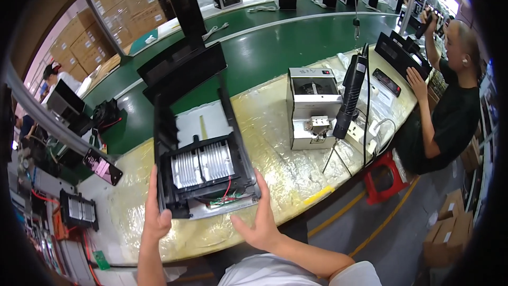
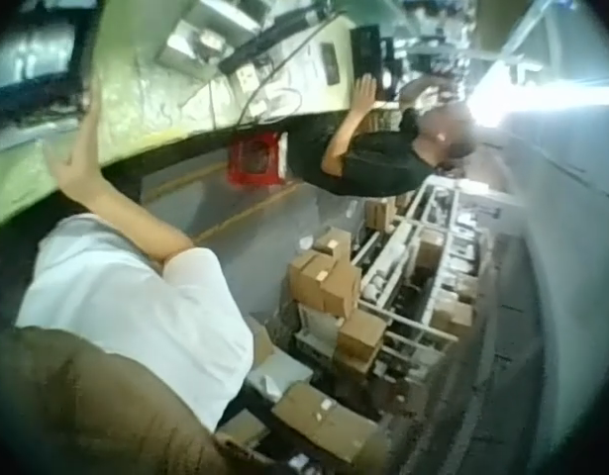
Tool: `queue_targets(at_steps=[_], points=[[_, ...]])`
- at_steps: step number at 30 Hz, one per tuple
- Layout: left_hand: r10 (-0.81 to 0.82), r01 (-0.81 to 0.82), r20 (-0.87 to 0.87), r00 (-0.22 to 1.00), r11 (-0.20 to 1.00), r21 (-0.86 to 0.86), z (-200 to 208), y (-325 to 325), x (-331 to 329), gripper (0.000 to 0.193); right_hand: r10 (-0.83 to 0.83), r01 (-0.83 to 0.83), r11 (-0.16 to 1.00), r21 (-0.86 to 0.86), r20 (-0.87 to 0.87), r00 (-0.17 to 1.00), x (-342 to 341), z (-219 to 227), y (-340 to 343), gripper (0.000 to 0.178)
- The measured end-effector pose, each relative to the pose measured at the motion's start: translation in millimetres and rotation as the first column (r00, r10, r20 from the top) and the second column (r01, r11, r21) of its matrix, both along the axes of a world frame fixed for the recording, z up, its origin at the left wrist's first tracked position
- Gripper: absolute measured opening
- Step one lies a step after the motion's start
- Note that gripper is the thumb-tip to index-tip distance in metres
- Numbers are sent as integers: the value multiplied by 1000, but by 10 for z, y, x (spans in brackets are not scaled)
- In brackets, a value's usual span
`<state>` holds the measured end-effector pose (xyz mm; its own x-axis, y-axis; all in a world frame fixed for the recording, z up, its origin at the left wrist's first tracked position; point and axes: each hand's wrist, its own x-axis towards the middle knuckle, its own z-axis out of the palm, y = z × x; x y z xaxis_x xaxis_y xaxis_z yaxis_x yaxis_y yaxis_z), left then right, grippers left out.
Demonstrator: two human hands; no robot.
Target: Assembling electronic heatsinks and circuit boards into plastic housings on a production line.
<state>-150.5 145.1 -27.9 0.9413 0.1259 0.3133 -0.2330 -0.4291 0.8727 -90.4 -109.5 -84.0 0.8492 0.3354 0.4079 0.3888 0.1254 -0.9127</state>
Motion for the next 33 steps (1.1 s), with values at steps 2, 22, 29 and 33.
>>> queue_targets(at_steps=[2, 22, 29, 33], points=[[-93, 85, 42, 995, 984, 157, 38, 128, 446, 88, -80, 81, 997, -11, 17, 997, 123, -13, 65, 97], [20, -60, 218, 976, 982, 180, -133, -837, 4392, 43, -83, 196, 897, -396, 285, 955, 716, 145, 315, 67], [366, -625, 507, 780, 444, 642, -20, -44, 4200, 39, -10, 128, 931, -343, 327, 945, 635, 245, 276, 56], [254, -437, 380, 889, 715, 546, 77, 308, 3981, 26, -66, 195, 942, -275, 416, 907, 731, 181, 271, 49]])
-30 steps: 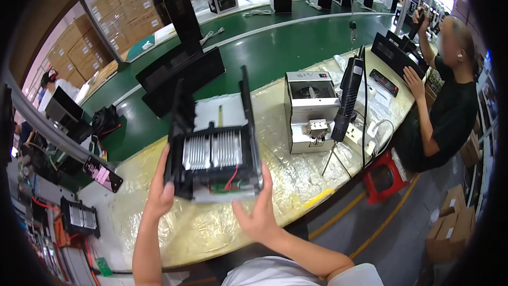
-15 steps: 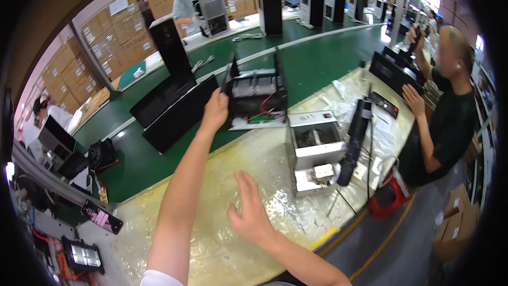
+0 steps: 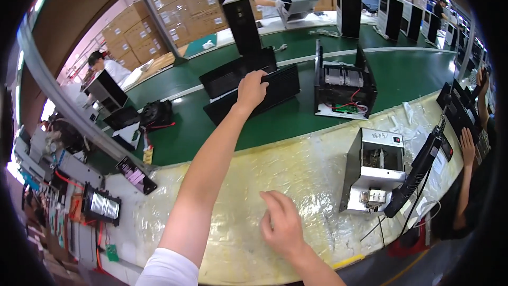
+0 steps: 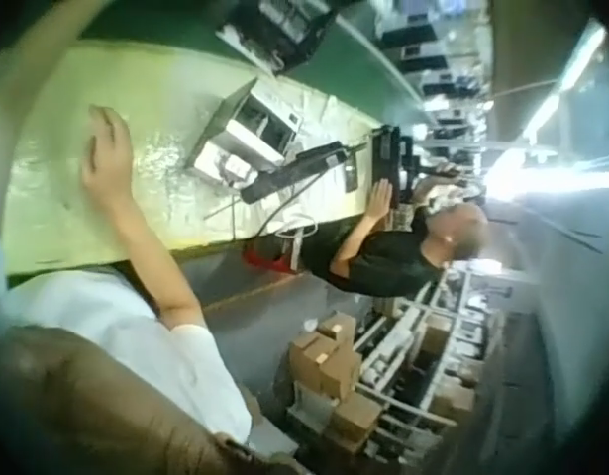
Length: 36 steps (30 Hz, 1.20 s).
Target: Assembling electronic heatsinks and circuit boards into plastic housings on a production line.
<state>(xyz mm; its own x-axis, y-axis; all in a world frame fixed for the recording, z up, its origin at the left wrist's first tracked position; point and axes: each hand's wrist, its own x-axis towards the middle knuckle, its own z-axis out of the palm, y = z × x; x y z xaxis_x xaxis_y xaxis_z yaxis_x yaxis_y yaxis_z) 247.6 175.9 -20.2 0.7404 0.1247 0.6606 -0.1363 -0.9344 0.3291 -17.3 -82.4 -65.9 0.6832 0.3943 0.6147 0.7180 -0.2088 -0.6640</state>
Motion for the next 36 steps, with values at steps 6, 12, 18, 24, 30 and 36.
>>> queue_targets(at_steps=[6, 12, 18, 24, 30, 36], points=[[-293, 293, -10, 956, 956, 13, 285, 595, -1259, 24, -160, 88, 958, 271, 255, 954, 78, 8, -93, 33], [-500, 494, -278, 820, 864, -96, 142, 161, -2632, 27, -334, 213, 892, 399, 265, 904, 399, 368, -720, 25], [-98, 114, -190, 977, 990, 77, 531, 62, -3634, 43, 263, -264, 963, 58, -415, 871, 715, 852, -770, 67], [818, -814, 180, 547, 469, 342, 564, 1848, -4604, 51, 410, -381, 903, 198, -662, 628, 864, 480, -684, 76], [881, -892, -295, 370, 426, 153, 292, 2538, -5153, 54, 327, -254, 945, 207, -533, 780, 674, 416, -689, 75], [909, -856, -103, 403, 414, 310, 484, 2010, -5092, 52, -18, 22, 1000, 16, -231, 973, 581, 452, -677, 63]])
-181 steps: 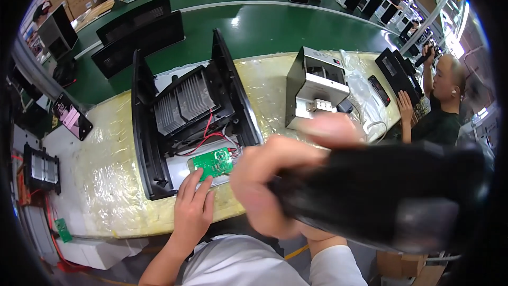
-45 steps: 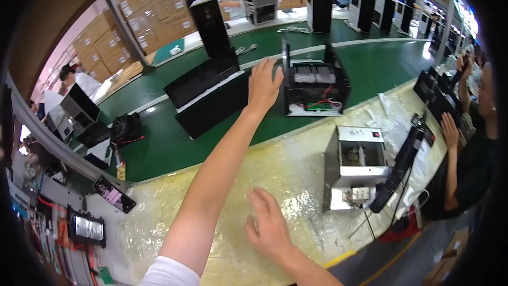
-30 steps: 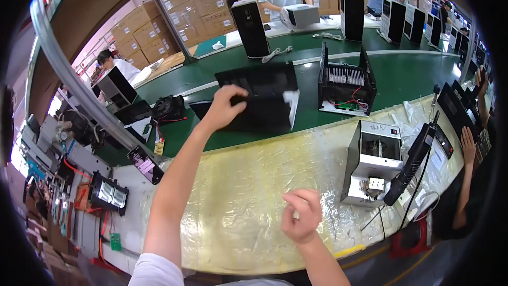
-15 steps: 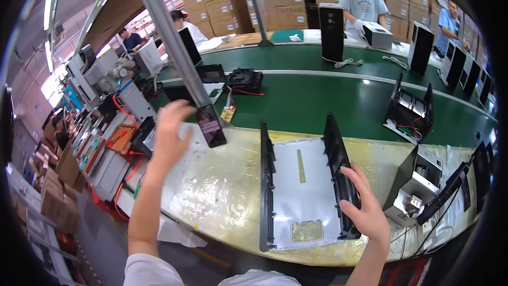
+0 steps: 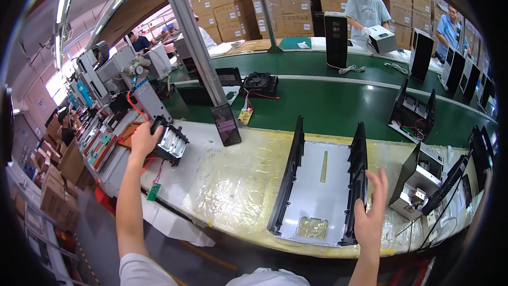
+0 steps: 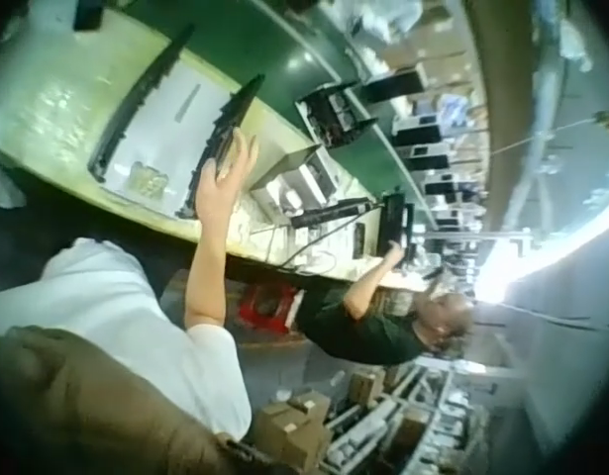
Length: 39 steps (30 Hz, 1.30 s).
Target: Assembling electronic heatsinks and circuit boards into plastic housings on a production line.
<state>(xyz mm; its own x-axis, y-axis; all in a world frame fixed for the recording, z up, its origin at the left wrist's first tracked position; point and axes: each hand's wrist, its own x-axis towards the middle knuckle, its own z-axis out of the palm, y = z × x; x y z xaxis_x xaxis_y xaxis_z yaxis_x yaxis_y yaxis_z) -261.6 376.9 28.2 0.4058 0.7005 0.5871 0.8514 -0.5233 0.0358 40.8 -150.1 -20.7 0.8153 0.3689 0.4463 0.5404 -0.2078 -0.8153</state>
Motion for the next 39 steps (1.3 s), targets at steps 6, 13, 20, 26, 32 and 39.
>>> queue_targets(at_steps=[6, 13, 20, 26, 32, 39], points=[[-220, 239, 490, 843, 971, 25, 882, -681, -434, 35, 105, -174, 982, 71, 561, 821, -144, 835, 321, 55], [-522, 673, 703, 483, 735, 83, 1652, -1494, 106, 35, 302, -333, 933, -136, 800, 519, -833, 1587, 1623, 100], [-773, 906, 580, 258, 402, 133, 1937, -2045, 919, 27, -125, -127, 968, 215, 857, 499, -508, 1552, 1676, 102], [-715, 367, 629, 306, 698, 615, 725, -2802, 802, 36, -323, 93, 946, 309, 887, 330, -232, 1605, 1070, 96], [-666, 715, 650, 365, 648, 263, -595, -3508, 1584, 64, -277, 191, 955, 227, 911, 305, -269, 1661, 679, 99], [-671, 752, 678, 300, 604, 264, -800, -3625, 1661, 58, -224, 310, 943, 119, 917, 330, -432, 1628, 358, 99]])
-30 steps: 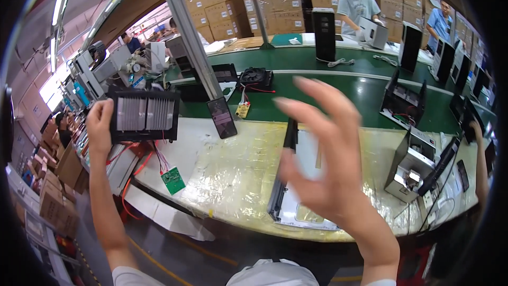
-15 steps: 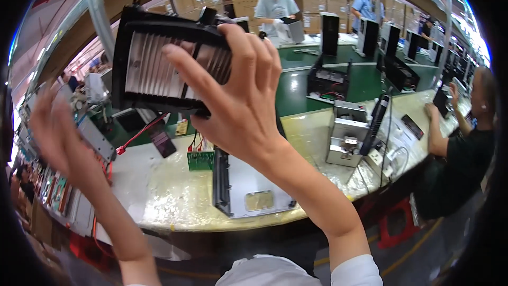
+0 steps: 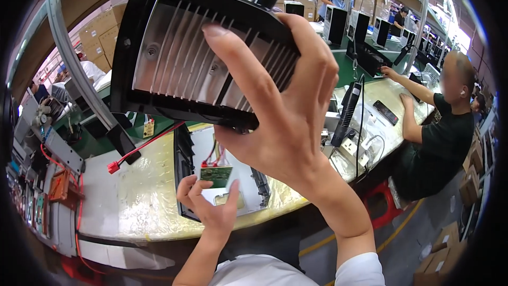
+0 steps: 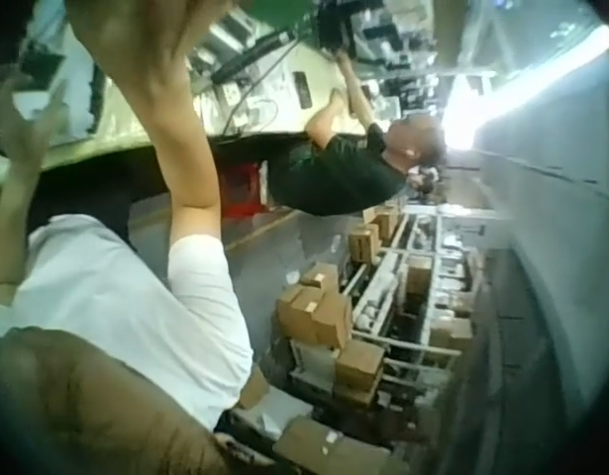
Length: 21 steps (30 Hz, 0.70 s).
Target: Assembling electronic heatsinks and circuit boards into plastic housings on a production line.
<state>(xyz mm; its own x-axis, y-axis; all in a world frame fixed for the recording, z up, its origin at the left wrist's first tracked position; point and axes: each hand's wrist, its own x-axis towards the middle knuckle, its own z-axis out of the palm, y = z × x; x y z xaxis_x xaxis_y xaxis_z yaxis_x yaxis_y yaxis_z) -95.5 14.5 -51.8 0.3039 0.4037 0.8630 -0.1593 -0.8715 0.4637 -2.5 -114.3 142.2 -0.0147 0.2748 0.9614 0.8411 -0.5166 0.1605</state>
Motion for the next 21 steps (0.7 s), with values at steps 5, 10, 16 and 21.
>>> queue_targets(at_steps=[5, 10, 16, 21], points=[[-18, 18, 36, 999, 1000, -16, -30, -37, 109, 54, 20, -19, 1000, -10, 69, 997, 12, -29, -88, 98], [-222, 219, 17, 975, 969, 116, -172, 178, -260, 46, 317, -349, 923, -163, -191, 929, 131, 60, -293, 95], [-302, 303, -431, 850, 951, -69, -301, 197, -684, 37, 246, -510, 717, -475, -512, 823, 130, -353, 41, 92], [-544, 401, -588, 598, 839, -369, -128, 377, -630, 35, 78, -339, 670, -660, -392, 917, 99, -697, 519, 86]])
